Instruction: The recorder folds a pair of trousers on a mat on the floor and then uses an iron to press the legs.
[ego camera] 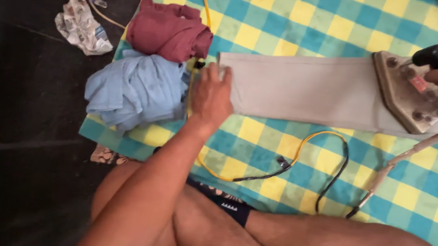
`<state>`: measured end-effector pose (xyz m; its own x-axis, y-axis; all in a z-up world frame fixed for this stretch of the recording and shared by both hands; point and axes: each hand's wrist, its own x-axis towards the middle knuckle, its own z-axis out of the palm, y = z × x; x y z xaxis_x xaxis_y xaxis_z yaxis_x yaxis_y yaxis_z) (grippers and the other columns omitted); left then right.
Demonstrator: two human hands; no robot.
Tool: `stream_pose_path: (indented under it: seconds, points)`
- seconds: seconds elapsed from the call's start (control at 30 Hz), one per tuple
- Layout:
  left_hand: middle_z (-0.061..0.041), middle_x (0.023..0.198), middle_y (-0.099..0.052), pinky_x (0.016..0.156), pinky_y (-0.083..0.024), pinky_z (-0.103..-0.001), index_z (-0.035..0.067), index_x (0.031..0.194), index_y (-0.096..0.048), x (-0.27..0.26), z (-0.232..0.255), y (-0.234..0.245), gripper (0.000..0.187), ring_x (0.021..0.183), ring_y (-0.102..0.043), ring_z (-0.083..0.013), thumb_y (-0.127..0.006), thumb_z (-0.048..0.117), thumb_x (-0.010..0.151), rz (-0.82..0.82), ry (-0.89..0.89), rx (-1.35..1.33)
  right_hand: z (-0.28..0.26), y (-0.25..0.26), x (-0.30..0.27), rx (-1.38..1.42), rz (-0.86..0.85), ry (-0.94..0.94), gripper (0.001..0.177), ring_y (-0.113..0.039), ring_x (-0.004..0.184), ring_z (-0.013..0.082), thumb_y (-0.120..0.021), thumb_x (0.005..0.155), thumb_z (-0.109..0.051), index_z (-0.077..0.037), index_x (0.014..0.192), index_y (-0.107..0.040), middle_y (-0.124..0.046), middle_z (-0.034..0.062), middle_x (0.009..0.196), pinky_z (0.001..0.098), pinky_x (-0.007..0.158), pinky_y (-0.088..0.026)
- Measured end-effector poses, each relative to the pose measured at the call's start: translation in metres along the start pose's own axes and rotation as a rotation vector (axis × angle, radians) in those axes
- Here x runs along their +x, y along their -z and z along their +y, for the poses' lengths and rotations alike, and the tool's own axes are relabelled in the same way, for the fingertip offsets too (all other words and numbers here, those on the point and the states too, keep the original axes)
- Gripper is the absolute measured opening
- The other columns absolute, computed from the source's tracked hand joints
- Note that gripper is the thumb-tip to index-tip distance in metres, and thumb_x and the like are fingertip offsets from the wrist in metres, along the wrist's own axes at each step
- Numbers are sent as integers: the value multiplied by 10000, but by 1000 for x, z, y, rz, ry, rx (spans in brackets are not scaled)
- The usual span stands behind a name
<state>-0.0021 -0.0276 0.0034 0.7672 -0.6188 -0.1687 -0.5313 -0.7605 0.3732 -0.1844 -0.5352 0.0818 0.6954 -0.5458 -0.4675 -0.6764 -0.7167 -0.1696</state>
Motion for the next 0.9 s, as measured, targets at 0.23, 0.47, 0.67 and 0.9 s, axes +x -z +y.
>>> stream_pose_path:
  seconds: [0.23,0.47,0.67,0.9]
  points:
    - [-138,1661,-279,1230,-218,-606,187,1540,-472,47,64,-54,664,1534,-247,-404,-599,420,931,210,-502,4,-35,14,-23,102,-23,-35,278,-639,533,249,-775,820,-219,-8,1000,-752,-683,139,644,409,564,-516]
    - [-100,1695,-230,1248,-110,-595,194,1602,-362,58,77,-76,744,1569,-165,-327,-454,607,990,151,-537,53,-73,19,-34,347,-18,-103,266,-581,509,175,-738,821,-135,23,1034,-746,-649,95,623,366,513,-482]
    - [-109,1694,-233,1251,-96,-590,188,1599,-367,54,79,-66,745,1575,-156,-324,-457,611,992,114,-527,68,-77,16,-19,460,18,-131,215,-579,507,166,-740,839,-86,35,1014,-710,-636,92,654,360,485,-489]
    - [-115,1691,-234,1249,-90,-588,176,1600,-371,54,77,-71,754,1571,-153,-324,-463,611,990,153,-549,38,-77,9,-11,717,36,-236,145,-589,538,145,-746,841,-37,47,862,-630,-617,71,696,373,488,-515]
